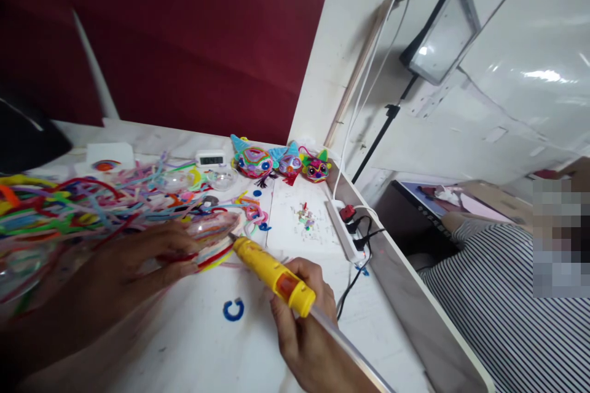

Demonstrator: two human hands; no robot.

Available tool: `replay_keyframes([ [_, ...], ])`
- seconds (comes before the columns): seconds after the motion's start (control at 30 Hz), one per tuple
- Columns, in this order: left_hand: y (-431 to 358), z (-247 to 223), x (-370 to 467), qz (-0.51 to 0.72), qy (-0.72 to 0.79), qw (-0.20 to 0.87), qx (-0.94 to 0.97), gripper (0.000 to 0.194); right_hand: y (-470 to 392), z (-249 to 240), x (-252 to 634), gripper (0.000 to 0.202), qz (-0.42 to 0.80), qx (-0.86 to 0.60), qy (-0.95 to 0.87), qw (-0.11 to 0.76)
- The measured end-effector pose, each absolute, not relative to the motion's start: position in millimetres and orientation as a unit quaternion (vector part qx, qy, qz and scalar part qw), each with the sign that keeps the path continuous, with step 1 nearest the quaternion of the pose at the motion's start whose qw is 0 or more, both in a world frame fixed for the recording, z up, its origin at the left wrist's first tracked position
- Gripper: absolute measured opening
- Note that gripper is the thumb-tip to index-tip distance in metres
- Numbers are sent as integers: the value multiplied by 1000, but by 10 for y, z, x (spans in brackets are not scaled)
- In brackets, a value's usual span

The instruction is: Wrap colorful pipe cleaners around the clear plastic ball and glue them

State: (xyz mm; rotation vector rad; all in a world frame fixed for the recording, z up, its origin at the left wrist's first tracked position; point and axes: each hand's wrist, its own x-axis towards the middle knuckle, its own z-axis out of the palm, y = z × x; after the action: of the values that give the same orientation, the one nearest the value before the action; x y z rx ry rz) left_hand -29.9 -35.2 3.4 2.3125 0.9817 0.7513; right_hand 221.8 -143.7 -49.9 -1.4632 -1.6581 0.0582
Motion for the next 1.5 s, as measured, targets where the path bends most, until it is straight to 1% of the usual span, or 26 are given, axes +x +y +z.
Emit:
replay_keyframes([
  [0.2,-342,52,-295,278,360,219,863,20,-1401,-462,2214,15,2,-591,-664,458],
  [0.33,-340,54,-283,295,352,203,865,18,-1375,-421,2220,14,23,-578,-666,471],
  [0.47,-337,60,-297,297,335,197,872,16,-1336,-418,2238,14,83,-578,-640,499],
  [0.6,-351,64,-286,332,325,204,861,14,-1305,-406,2234,12,144,-580,-614,516],
  [0.77,-381,109,-254,339,338,216,851,15,-1270,-292,2246,24,229,-597,-536,551],
  [0.87,-356,142,-259,349,387,231,822,20,-1274,-179,2296,34,309,-601,-488,552],
  [0.97,-298,146,-284,357,422,219,804,21,-1322,-90,2345,41,419,-601,-469,492],
  [1.13,-260,147,-298,367,419,226,799,23,-1474,-135,2335,39,548,-587,-490,339],
  [1.27,-298,180,-274,361,416,234,801,20,-1585,-306,2262,37,610,-557,-489,281],
  [1.33,-317,192,-267,364,417,236,799,20,-1628,-384,2237,33,598,-573,-494,264],
  [1.37,-324,196,-265,365,417,235,799,19,-1647,-413,2235,30,569,-593,-509,255],
  [1.5,-327,194,-268,363,409,229,805,18,-1687,-430,2294,22,341,-672,-633,176],
])
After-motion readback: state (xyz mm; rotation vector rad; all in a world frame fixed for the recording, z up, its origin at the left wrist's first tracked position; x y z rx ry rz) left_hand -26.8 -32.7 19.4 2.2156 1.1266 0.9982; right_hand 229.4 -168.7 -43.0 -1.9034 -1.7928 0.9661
